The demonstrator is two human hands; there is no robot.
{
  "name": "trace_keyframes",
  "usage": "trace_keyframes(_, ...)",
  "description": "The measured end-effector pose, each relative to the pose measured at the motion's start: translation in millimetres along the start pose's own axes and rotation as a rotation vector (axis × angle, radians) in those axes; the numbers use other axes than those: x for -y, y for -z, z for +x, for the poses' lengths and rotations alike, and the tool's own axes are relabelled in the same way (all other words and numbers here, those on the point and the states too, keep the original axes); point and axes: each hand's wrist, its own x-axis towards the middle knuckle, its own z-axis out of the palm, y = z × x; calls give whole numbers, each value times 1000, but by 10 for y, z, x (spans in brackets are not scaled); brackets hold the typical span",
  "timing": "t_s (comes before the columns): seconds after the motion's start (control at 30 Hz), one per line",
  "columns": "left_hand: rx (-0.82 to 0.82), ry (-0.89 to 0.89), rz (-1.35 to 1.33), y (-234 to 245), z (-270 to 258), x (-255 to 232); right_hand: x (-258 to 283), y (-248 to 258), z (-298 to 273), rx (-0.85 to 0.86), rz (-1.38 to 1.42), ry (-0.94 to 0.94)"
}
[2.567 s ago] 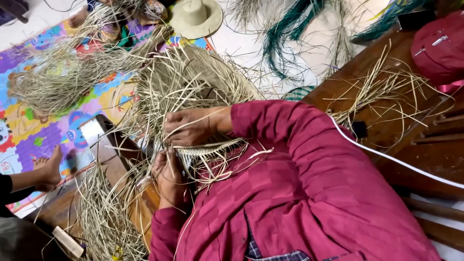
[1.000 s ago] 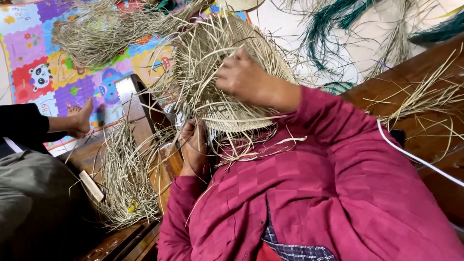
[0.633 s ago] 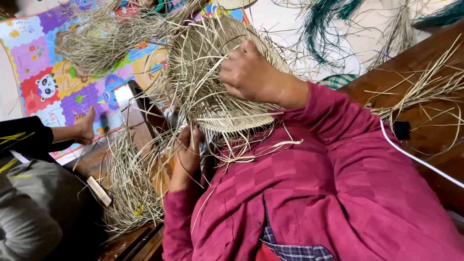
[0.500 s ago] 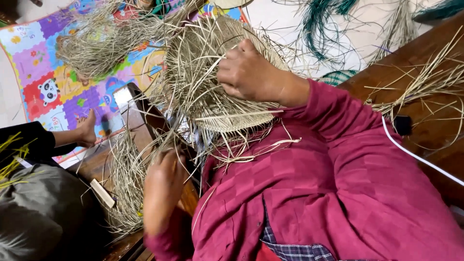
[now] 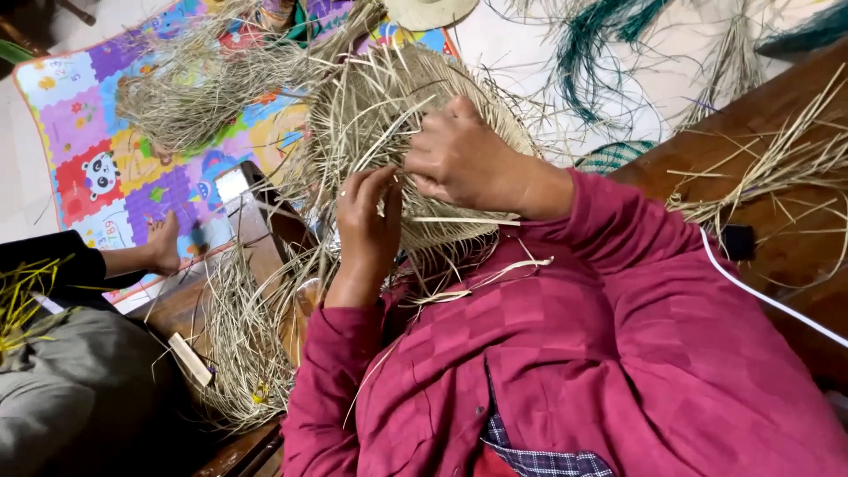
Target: The person is weaving a hat from dried straw strands, meticulously interlacing the fibers by hand.
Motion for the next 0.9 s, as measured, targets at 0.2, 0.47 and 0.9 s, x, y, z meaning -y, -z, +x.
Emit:
trace_keyframes(0.2, -48, -40, 88, 73, 26, -105, 21, -97, -54, -17, 105, 48)
trace_keyframes(0.47, -1, 16, 25, -44, -108, -39, 119, -256, -125, 14, 206, 65)
trace_keyframes(0.9, 169, 1, -143, 39, -71, -13, 128, -510, -169, 70, 165, 215)
